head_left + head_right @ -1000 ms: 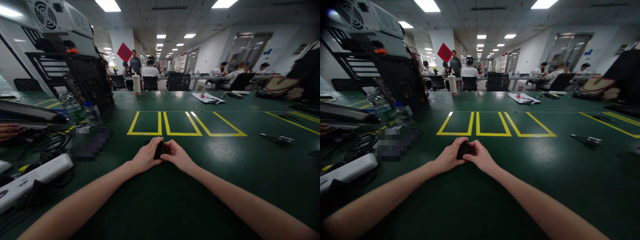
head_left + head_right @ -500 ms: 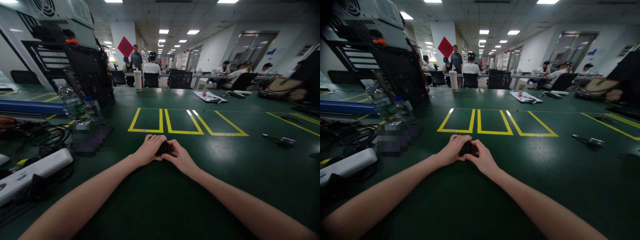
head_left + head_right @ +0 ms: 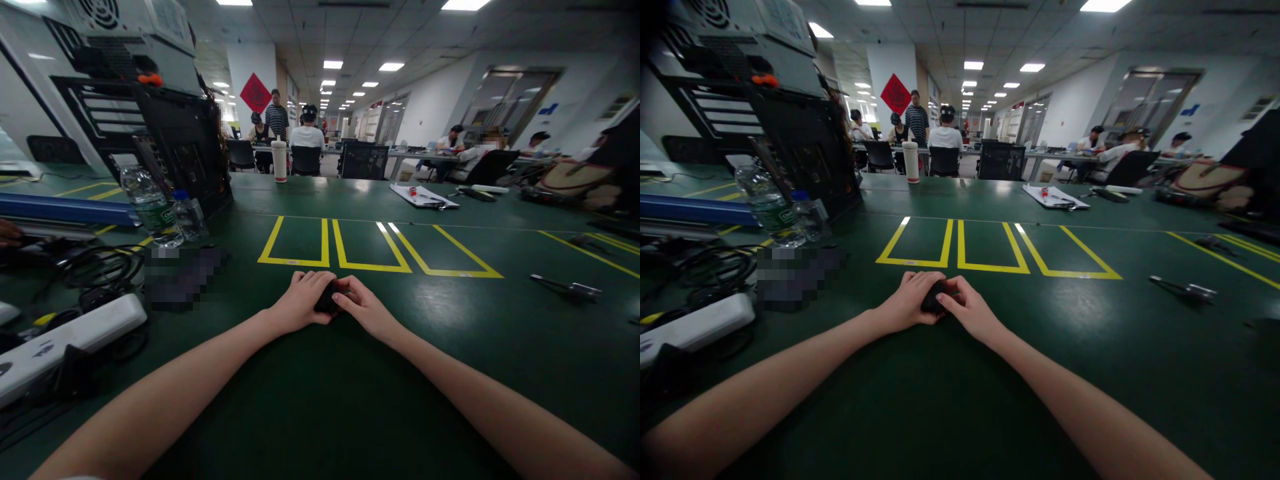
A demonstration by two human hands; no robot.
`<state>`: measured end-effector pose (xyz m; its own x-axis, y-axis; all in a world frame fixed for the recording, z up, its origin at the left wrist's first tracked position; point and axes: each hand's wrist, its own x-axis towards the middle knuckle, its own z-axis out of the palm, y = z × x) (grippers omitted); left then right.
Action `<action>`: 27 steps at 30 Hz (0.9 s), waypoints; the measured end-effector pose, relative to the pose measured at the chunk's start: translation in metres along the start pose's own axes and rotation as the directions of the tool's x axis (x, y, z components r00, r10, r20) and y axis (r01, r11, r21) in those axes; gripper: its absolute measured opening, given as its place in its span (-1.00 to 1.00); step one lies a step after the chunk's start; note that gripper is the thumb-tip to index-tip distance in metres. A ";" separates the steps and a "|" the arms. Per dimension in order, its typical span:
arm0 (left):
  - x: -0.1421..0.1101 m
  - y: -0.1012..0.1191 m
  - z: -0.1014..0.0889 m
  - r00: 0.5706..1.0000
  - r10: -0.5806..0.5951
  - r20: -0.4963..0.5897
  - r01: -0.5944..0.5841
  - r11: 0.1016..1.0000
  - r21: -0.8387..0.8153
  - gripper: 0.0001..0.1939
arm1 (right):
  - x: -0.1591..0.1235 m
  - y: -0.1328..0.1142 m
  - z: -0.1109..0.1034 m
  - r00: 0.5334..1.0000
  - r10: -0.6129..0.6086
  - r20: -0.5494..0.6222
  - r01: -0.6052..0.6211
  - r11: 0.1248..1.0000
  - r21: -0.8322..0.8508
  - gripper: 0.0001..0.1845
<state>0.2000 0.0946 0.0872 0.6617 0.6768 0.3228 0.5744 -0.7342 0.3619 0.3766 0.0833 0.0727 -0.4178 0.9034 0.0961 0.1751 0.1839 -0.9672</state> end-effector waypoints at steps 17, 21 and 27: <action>-0.003 -0.001 0.001 1.000 0.013 -0.015 -0.013 1.000 -0.007 -0.43 | -0.001 0.002 0.005 0.996 -0.084 0.005 0.083 0.994 0.068 -0.83; -0.004 -0.002 0.001 1.000 0.022 -0.014 -0.022 1.000 -0.010 -0.40 | -0.002 0.001 0.005 0.998 -0.069 -0.011 0.069 0.997 0.015 -0.77; -0.003 -0.002 0.002 1.000 0.018 -0.013 -0.018 1.000 -0.010 -0.41 | -0.006 -0.002 0.005 0.993 -0.111 0.032 0.110 0.994 0.015 -0.80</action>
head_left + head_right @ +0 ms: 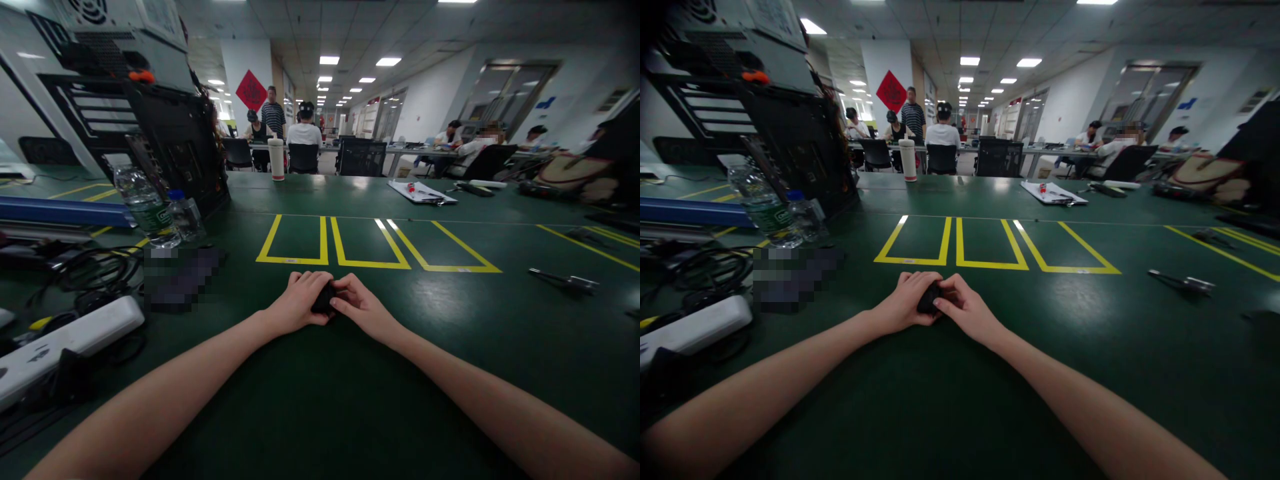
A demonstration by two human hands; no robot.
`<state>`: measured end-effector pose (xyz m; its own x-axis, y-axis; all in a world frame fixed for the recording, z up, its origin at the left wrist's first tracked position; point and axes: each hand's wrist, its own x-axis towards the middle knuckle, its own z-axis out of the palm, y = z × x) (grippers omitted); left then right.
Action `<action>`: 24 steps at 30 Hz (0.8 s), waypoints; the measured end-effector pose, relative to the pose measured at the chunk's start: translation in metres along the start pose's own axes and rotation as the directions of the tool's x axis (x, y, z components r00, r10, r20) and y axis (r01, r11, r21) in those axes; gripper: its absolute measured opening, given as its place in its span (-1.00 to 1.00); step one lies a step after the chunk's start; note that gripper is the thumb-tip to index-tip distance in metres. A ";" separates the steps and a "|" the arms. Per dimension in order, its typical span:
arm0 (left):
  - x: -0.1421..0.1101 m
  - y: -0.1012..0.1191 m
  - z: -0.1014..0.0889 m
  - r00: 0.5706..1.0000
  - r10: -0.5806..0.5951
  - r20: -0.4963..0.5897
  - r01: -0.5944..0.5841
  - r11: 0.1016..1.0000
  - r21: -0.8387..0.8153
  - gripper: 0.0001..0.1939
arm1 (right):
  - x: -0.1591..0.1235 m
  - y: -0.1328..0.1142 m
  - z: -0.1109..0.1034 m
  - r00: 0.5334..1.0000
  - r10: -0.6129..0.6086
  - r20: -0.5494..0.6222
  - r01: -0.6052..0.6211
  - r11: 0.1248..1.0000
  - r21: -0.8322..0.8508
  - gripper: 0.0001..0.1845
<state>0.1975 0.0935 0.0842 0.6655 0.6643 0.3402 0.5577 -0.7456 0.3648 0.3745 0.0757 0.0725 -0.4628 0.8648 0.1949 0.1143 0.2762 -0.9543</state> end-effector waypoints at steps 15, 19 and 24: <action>0.000 0.000 0.001 1.000 0.001 0.013 -0.001 1.000 0.025 -0.41 | 0.001 -0.005 -0.001 0.996 0.069 -0.053 -0.074 0.993 -0.091 -0.73; -0.001 -0.001 0.001 1.000 0.015 0.005 -0.015 1.000 0.027 -0.40 | -0.001 -0.006 -0.002 0.998 0.062 0.012 -0.061 0.997 -0.044 -0.80; -0.001 0.000 0.000 1.000 0.019 0.012 -0.019 0.999 0.038 -0.42 | -0.001 -0.004 -0.001 1.000 0.024 -0.004 -0.024 1.000 -0.006 -0.78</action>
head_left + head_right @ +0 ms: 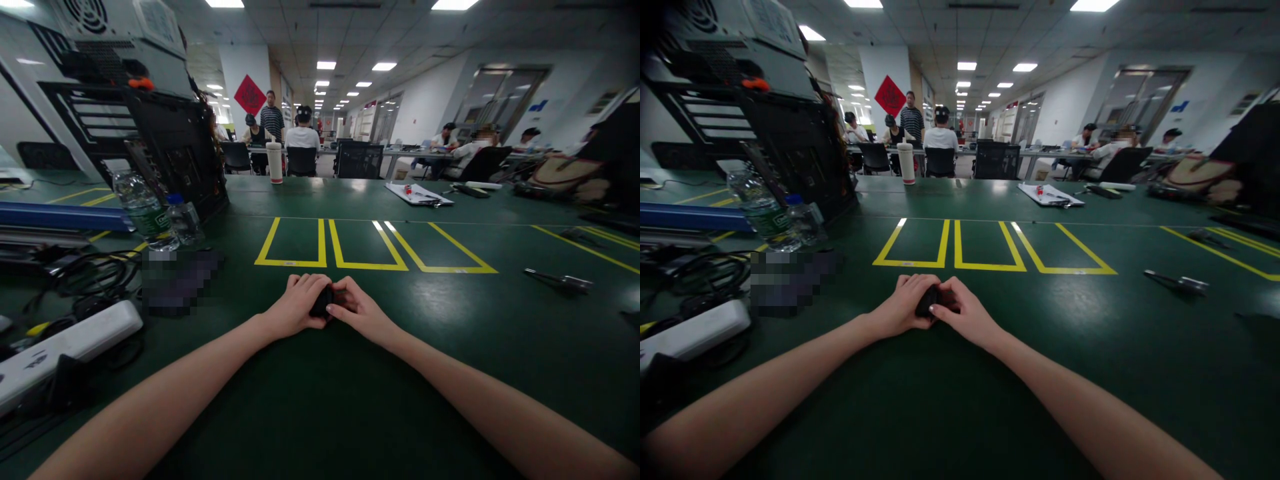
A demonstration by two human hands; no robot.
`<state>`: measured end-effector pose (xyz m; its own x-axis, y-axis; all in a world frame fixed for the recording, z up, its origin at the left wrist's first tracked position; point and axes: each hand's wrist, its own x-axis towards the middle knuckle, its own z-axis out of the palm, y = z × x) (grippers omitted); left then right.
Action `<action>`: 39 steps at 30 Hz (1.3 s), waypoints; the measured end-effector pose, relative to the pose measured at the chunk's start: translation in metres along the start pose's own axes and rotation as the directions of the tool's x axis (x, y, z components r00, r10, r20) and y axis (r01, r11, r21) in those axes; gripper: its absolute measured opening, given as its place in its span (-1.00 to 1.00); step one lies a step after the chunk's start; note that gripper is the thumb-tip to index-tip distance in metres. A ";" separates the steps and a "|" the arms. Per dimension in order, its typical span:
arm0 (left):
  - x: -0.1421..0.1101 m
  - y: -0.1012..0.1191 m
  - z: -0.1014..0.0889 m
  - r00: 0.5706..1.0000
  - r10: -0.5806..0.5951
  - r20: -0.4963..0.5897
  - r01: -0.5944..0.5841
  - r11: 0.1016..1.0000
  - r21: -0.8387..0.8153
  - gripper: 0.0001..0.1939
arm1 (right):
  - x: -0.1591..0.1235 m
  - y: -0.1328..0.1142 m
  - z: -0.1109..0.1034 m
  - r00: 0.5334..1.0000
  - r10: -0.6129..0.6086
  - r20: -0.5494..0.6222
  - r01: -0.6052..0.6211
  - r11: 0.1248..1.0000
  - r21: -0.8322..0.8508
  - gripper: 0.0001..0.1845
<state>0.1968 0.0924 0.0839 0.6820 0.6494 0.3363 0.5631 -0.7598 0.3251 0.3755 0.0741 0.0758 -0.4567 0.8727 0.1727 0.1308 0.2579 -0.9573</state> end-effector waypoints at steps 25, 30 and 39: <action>0.001 0.001 0.000 1.000 -0.004 -0.015 0.004 1.000 -0.015 -0.43 | 0.001 0.001 -0.003 0.999 -0.006 0.034 0.007 1.000 -0.012 -0.79; 0.001 0.002 -0.002 1.000 -0.009 0.001 0.009 1.000 -0.020 -0.44 | 0.005 0.002 -0.002 0.999 0.025 -0.024 -0.025 1.000 0.007 -0.84; 0.001 0.001 -0.003 0.999 -0.031 0.014 0.031 0.999 -0.019 -0.44 | 0.003 -0.003 -0.005 0.993 0.108 0.041 -0.106 0.994 -0.039 -0.76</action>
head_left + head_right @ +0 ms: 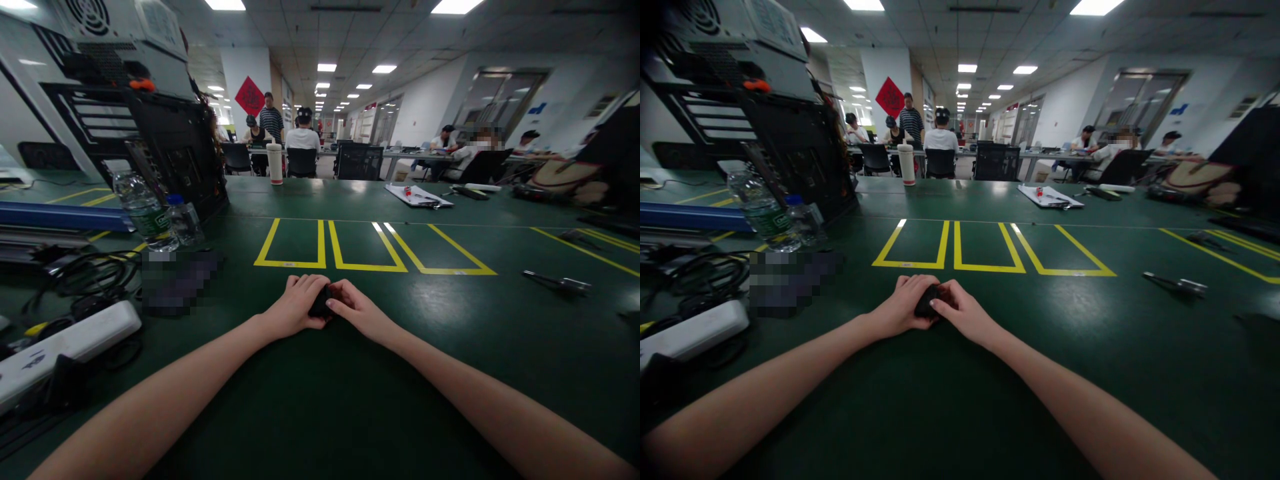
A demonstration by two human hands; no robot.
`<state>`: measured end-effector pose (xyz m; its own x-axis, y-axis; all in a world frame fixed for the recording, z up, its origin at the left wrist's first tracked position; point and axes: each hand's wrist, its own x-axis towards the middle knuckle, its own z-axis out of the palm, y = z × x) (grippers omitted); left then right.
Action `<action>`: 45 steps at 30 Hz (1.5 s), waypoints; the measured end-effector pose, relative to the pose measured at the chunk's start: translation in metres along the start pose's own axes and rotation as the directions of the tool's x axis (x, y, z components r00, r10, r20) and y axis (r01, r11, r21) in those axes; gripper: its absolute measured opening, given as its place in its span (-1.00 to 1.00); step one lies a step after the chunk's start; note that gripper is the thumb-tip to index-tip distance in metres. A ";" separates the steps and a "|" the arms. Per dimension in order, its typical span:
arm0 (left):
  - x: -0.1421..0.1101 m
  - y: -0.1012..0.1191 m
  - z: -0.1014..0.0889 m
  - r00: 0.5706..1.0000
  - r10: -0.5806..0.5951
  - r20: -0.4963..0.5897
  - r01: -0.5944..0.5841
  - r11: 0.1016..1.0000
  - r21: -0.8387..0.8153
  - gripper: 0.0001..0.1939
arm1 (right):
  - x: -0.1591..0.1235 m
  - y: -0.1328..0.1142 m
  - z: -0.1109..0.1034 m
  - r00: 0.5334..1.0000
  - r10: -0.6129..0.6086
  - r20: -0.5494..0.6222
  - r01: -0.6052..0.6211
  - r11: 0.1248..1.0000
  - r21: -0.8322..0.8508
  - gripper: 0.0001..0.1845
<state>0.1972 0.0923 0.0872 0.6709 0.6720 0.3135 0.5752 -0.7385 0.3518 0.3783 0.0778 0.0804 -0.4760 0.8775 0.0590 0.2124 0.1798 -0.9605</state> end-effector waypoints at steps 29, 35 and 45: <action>-0.001 -0.001 0.002 1.000 0.016 -0.013 -0.016 1.000 -0.011 -0.42 | 0.001 0.005 0.000 0.997 -0.072 -0.008 0.072 0.992 0.101 -0.76; -0.001 0.001 -0.001 1.000 0.018 -0.008 -0.018 0.999 -0.027 -0.45 | 0.002 0.003 0.001 0.999 -0.024 -0.049 0.027 0.998 0.063 -0.78; 0.000 0.000 0.001 1.000 0.018 -0.015 -0.018 1.000 -0.007 -0.43 | 0.003 0.006 -0.002 0.997 -0.075 0.029 0.070 0.989 0.131 -0.70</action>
<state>0.1979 0.0929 0.0859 0.6741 0.6596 0.3325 0.5599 -0.7499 0.3524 0.3795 0.0824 0.0750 -0.5154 0.8481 0.1228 0.0649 0.1814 -0.9813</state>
